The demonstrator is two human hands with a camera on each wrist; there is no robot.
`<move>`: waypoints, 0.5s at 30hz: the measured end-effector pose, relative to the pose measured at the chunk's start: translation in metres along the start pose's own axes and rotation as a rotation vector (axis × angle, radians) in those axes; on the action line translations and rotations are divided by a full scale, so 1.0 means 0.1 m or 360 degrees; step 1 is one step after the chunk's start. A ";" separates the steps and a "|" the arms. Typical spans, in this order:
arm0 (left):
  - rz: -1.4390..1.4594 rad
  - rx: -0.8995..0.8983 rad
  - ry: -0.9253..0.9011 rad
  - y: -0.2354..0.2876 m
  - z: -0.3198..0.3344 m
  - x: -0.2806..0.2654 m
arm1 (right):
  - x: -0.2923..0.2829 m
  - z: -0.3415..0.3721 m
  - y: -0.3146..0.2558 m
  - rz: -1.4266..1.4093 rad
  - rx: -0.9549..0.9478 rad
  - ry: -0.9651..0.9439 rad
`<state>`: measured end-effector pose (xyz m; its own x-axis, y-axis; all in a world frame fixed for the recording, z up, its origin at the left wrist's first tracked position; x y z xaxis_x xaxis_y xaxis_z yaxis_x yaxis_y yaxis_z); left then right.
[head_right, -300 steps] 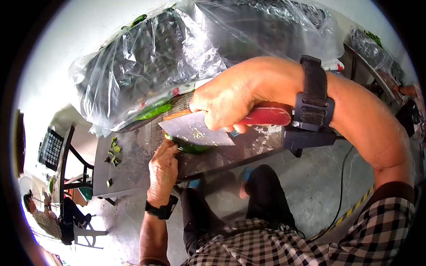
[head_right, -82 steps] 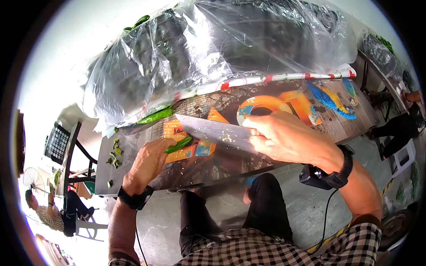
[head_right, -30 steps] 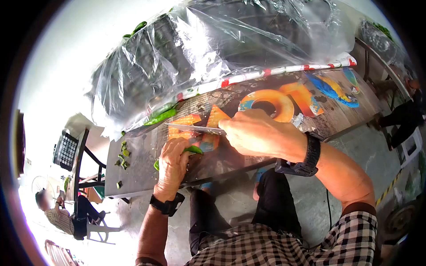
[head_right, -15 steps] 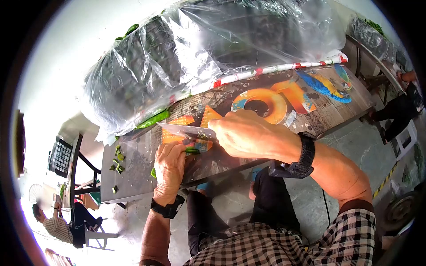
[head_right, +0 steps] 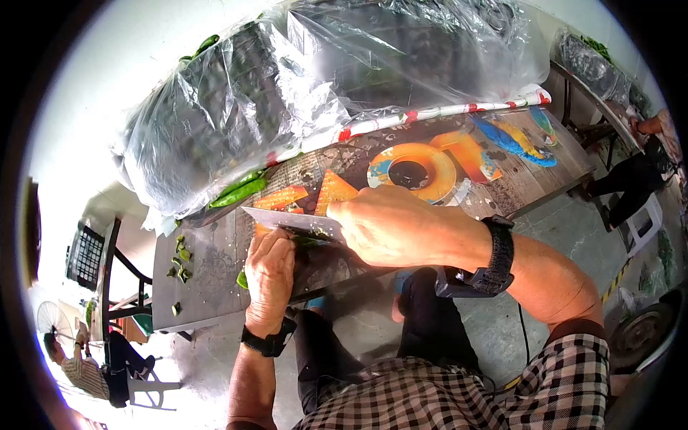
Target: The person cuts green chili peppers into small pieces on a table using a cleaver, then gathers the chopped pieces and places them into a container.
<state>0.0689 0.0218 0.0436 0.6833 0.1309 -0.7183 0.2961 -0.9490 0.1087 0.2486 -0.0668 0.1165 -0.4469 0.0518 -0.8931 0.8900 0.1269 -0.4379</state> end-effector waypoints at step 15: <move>0.0048 -0.0064 0.0012 0.01 -0.04 -0.03 | 0.02 -0.10 -0.12 0.0073 -0.0039 -0.0283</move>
<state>0.0702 0.0217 0.0483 0.6974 0.1044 -0.7090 0.3015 -0.9403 0.1581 0.2363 -0.0583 0.1209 -0.3811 -0.1174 -0.9170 0.9055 0.1527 -0.3959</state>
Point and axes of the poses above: each hand's wrist, its own z-axis away from the middle knuckle, its own x-axis out of the palm, y = z × x, the point moved 5 cm from there along -z, towards the middle knuckle, and after that the axes turned 10 degrees about x, right-handed, at the moved point
